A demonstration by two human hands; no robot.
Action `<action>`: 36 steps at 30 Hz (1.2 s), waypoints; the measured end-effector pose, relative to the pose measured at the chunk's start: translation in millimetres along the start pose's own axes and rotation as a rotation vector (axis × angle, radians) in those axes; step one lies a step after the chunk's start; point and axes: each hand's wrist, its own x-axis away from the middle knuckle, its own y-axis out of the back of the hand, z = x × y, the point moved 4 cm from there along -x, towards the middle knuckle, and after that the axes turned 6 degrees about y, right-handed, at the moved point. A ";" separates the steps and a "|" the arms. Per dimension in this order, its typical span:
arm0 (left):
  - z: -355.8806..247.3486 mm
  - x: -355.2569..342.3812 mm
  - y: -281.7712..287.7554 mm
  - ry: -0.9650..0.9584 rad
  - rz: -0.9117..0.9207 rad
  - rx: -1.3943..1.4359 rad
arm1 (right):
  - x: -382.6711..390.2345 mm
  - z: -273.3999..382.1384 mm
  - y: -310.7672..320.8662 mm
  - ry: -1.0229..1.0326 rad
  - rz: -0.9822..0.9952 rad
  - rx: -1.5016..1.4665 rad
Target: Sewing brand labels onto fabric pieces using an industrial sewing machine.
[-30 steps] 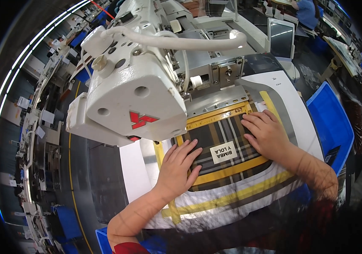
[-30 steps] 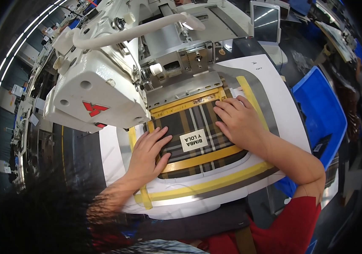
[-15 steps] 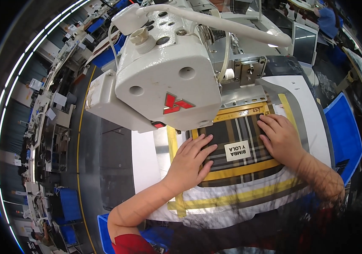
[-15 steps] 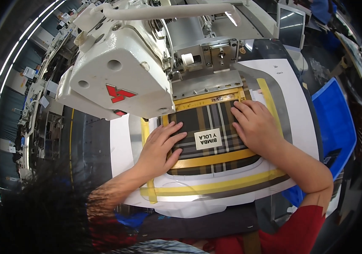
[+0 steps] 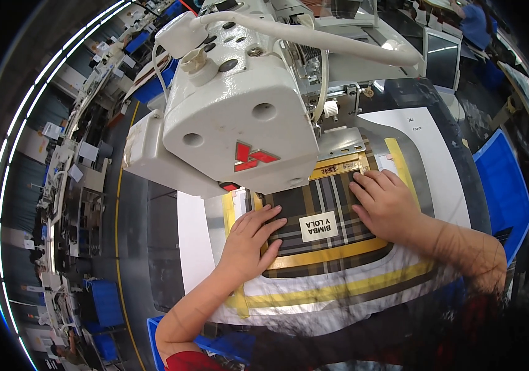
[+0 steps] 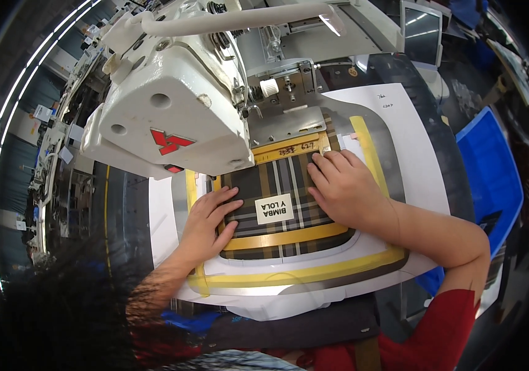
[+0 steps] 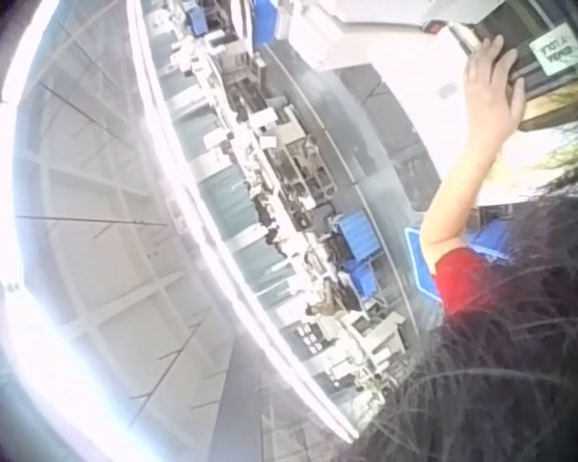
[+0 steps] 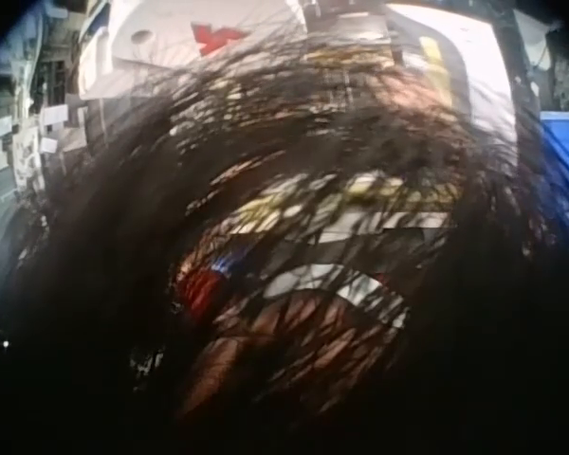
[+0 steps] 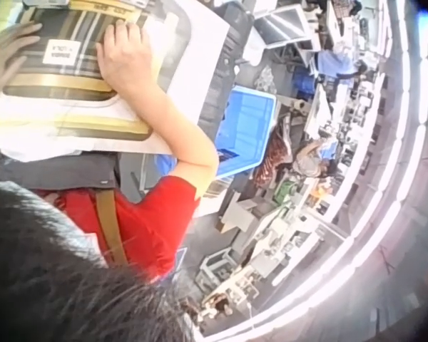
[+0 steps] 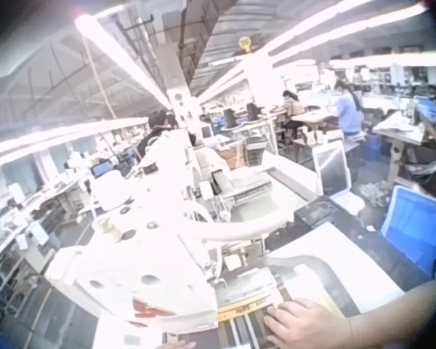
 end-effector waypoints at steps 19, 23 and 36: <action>-48.4 -56.0 -35.8 -0.053 0.045 -0.166 | 10.1 -18.6 -10.4 0.120 0.011 -0.059; -53.5 -65.3 -44.6 -0.068 0.062 -0.145 | 14.8 -25.1 -14.0 0.142 0.033 -0.087; -56.3 -71.1 -59.9 -0.034 -0.009 -0.100 | 21.8 -31.2 -24.5 0.180 0.045 -0.146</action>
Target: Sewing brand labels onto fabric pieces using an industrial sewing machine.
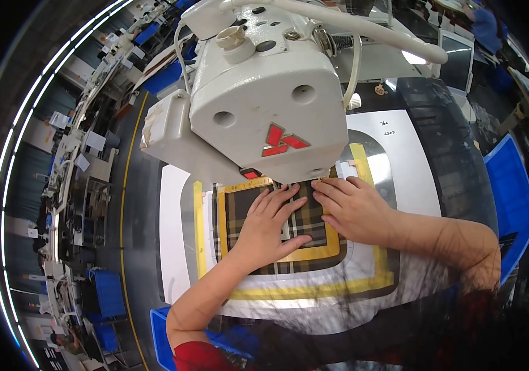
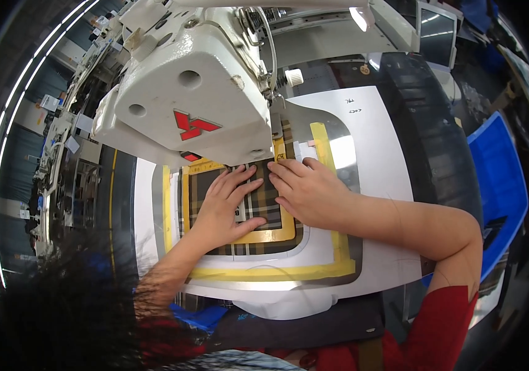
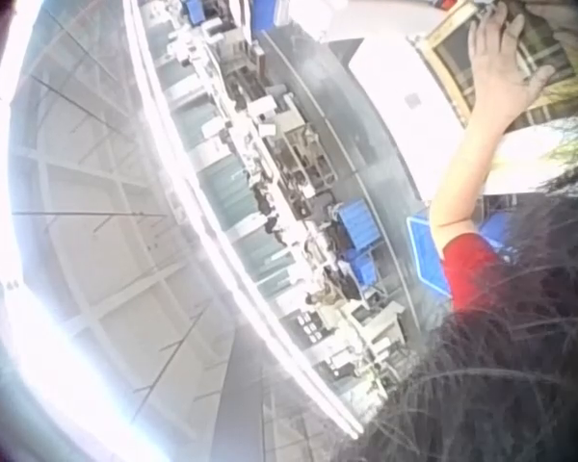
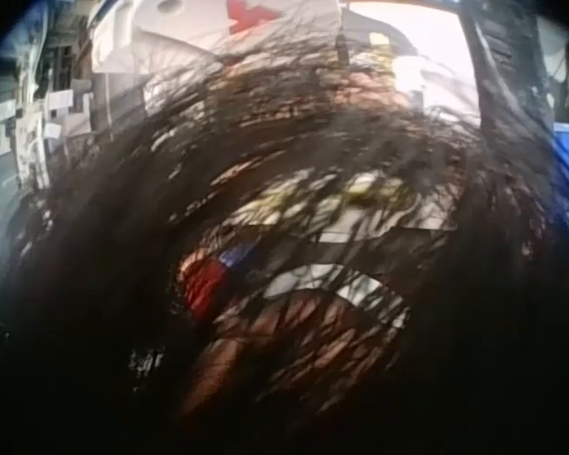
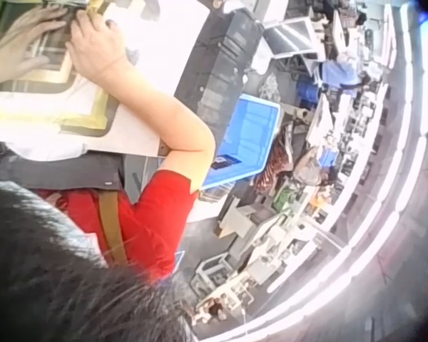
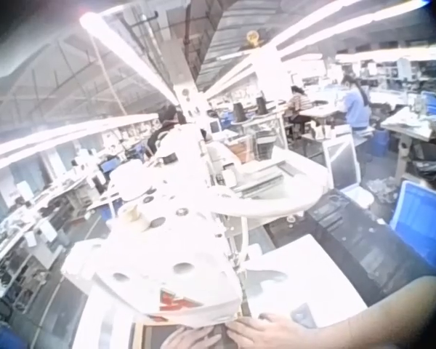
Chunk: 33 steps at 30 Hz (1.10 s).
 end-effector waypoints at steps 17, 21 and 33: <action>3.2 0.4 0.0 -0.004 0.016 0.010 | 26.8 41.1 6.8 0.270 0.001 -0.060; -4.3 10.4 -3.9 -0.093 0.065 0.075 | 26.2 43.0 3.5 0.272 -0.004 -0.052; -20.3 39.8 -0.3 -0.087 0.163 0.094 | 21.5 45.8 2.0 0.293 0.003 -0.039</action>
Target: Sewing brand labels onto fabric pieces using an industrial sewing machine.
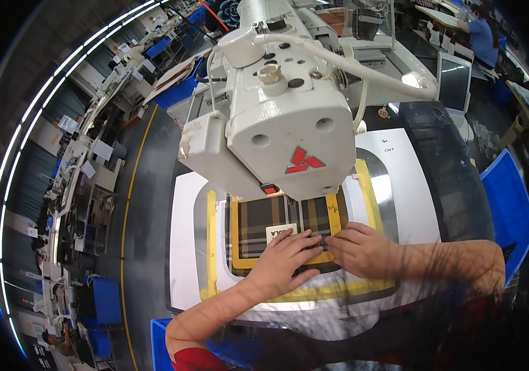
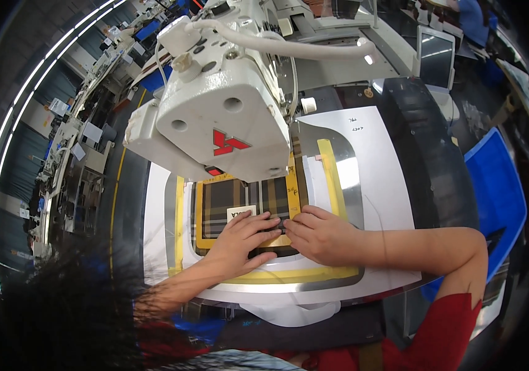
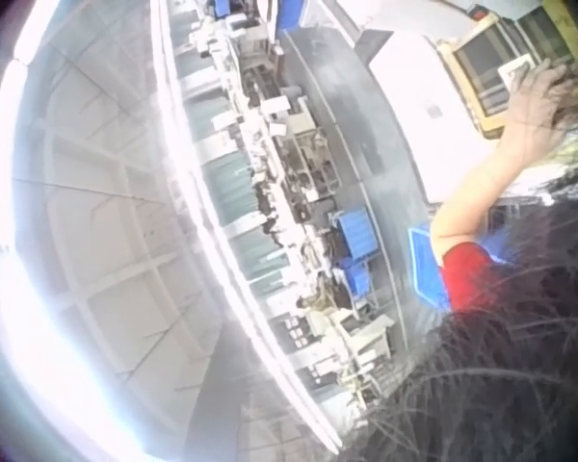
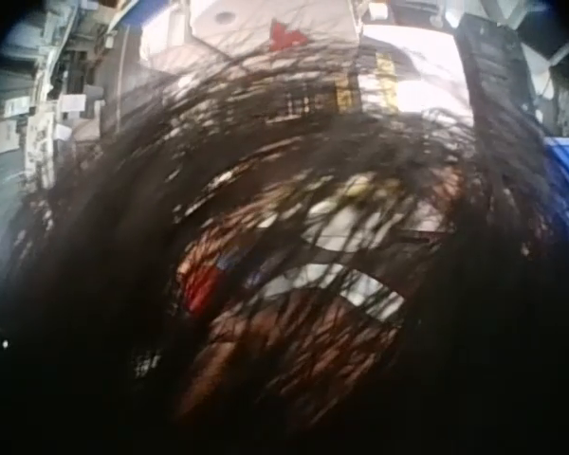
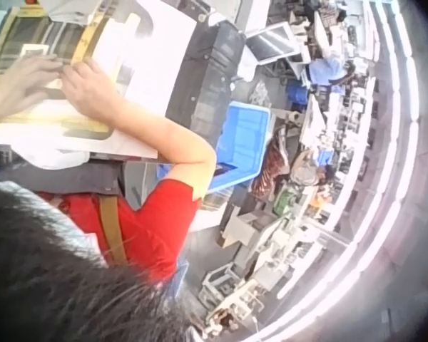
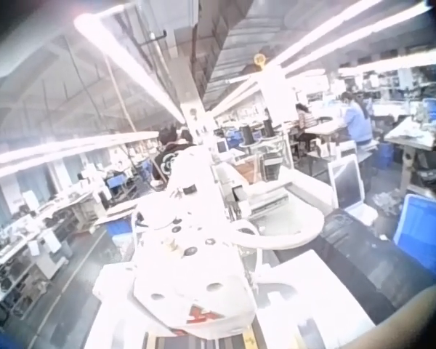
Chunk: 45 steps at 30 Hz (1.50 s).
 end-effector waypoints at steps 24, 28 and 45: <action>8.2 3.4 -1.4 -0.022 -0.140 -0.014 | -6.7 -13.7 8.3 -0.148 -0.175 -0.148; 15.0 9.1 0.3 0.008 -0.152 -0.015 | -11.1 -23.4 1.0 -0.246 -0.197 -0.158; 1.0 51.2 -26.0 -0.119 -0.076 0.057 | -20.8 -35.3 -19.4 -0.375 -0.233 -0.064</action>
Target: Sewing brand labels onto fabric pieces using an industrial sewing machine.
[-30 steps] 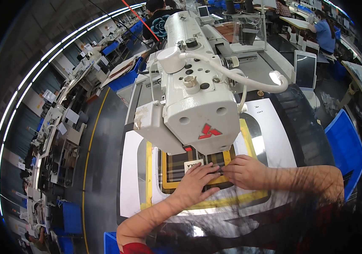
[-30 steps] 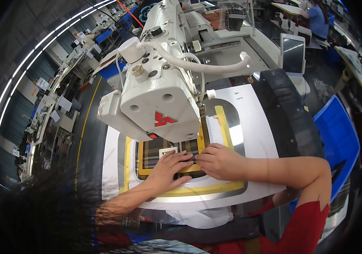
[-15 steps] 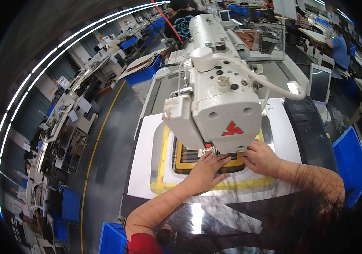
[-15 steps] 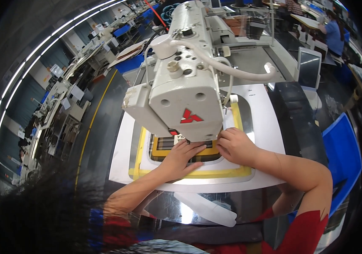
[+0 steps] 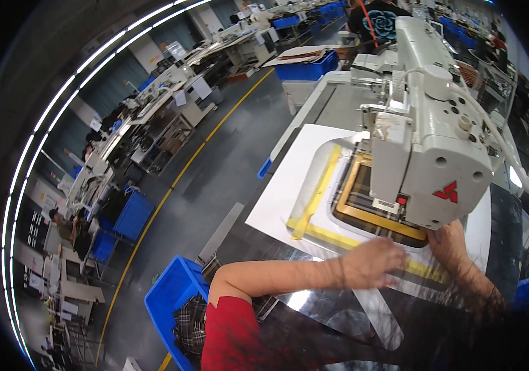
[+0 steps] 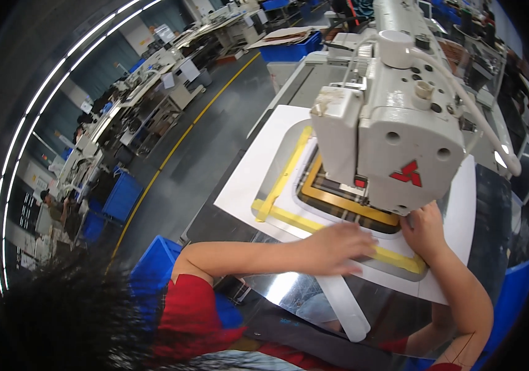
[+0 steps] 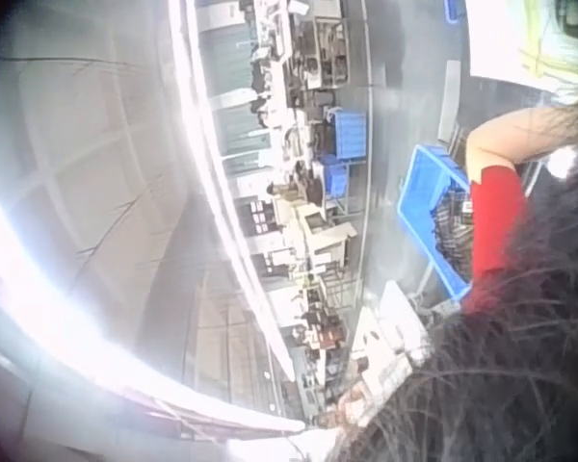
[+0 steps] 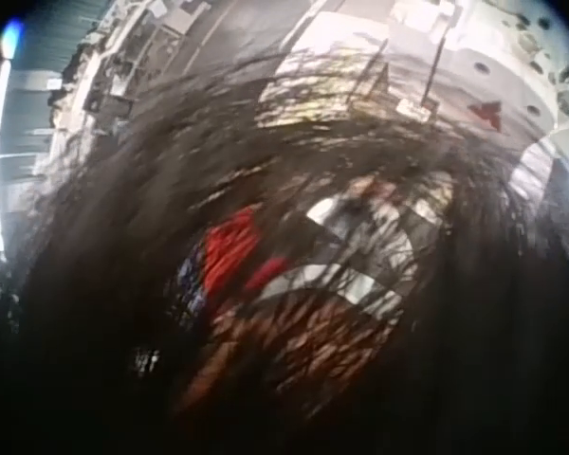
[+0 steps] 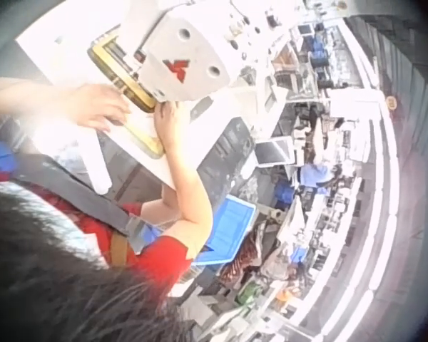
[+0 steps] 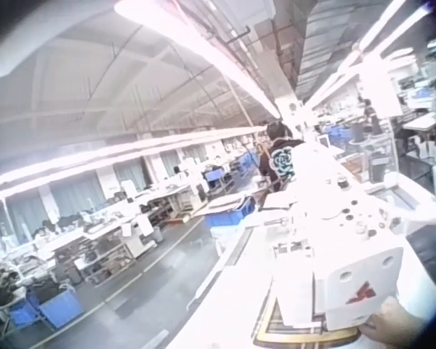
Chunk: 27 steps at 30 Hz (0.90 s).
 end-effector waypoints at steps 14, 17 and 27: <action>-50.2 45.0 -33.3 -0.183 -0.131 -0.153 | 0.6 2.5 10.5 -0.212 0.096 -0.048; -44.1 55.9 -18.9 -0.102 -0.266 -0.146 | -9.9 12.5 18.0 -0.252 0.241 -0.092; -19.0 40.3 2.6 0.173 -0.154 -0.158 | -4.2 -8.2 -11.2 -0.104 0.312 0.294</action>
